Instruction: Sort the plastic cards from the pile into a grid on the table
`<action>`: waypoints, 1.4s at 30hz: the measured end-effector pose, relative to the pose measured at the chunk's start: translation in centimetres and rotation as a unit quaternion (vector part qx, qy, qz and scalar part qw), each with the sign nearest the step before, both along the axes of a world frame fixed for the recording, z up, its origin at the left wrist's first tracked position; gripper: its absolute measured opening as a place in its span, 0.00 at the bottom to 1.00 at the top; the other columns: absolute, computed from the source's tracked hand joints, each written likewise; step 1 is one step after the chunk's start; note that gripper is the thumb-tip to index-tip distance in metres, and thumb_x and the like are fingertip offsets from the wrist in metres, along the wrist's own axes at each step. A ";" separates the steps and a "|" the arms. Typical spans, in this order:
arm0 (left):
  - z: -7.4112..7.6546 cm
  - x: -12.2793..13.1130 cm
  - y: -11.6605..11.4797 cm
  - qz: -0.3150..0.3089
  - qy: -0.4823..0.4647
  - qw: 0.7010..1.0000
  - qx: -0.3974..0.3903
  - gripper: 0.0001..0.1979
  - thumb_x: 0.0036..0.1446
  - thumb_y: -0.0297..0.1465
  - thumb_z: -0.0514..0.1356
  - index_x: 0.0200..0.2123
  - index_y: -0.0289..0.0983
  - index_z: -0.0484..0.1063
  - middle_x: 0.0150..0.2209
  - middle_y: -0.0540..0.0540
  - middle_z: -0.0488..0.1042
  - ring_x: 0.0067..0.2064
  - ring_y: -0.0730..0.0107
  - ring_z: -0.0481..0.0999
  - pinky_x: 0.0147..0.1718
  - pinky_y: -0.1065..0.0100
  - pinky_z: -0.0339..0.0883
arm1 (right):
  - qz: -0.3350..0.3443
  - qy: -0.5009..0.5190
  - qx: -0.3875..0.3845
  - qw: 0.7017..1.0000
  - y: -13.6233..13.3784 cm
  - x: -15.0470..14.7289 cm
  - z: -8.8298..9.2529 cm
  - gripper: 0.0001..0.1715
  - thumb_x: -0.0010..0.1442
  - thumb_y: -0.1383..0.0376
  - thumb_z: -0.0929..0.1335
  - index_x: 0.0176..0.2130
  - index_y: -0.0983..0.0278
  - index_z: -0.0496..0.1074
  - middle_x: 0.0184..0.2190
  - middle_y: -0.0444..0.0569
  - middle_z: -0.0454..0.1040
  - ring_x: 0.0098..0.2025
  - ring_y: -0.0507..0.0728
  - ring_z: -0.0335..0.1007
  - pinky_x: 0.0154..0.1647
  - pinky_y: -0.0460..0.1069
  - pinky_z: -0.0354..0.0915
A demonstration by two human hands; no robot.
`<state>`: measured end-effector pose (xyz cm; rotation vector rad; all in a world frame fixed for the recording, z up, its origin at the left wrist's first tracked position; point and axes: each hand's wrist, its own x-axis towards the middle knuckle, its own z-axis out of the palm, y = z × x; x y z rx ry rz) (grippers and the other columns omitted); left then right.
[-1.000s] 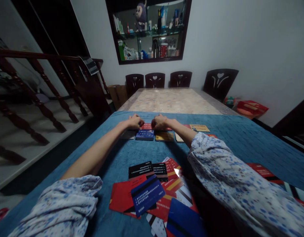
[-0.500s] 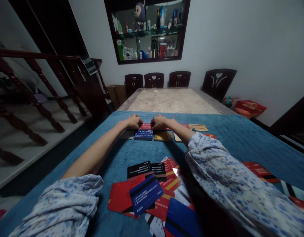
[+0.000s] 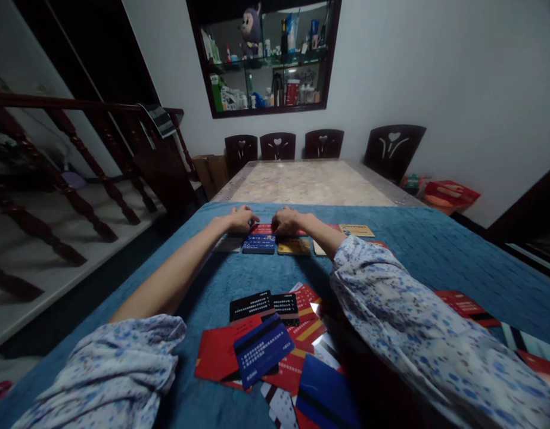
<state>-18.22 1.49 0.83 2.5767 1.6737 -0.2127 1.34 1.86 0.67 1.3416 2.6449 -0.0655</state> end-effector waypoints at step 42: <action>-0.6 11.7 -13.4 -0.145 -0.136 0.945 0.260 0.13 0.56 0.21 0.54 0.36 0.36 0.77 0.41 0.39 0.77 0.50 0.52 0.66 0.49 0.50 0.56 | -0.029 0.067 0.160 0.984 -13.1 15.3 1.3 0.16 0.69 0.65 0.59 0.46 0.64 0.74 0.39 0.55 0.78 0.42 0.59 0.70 0.42 0.51 0.49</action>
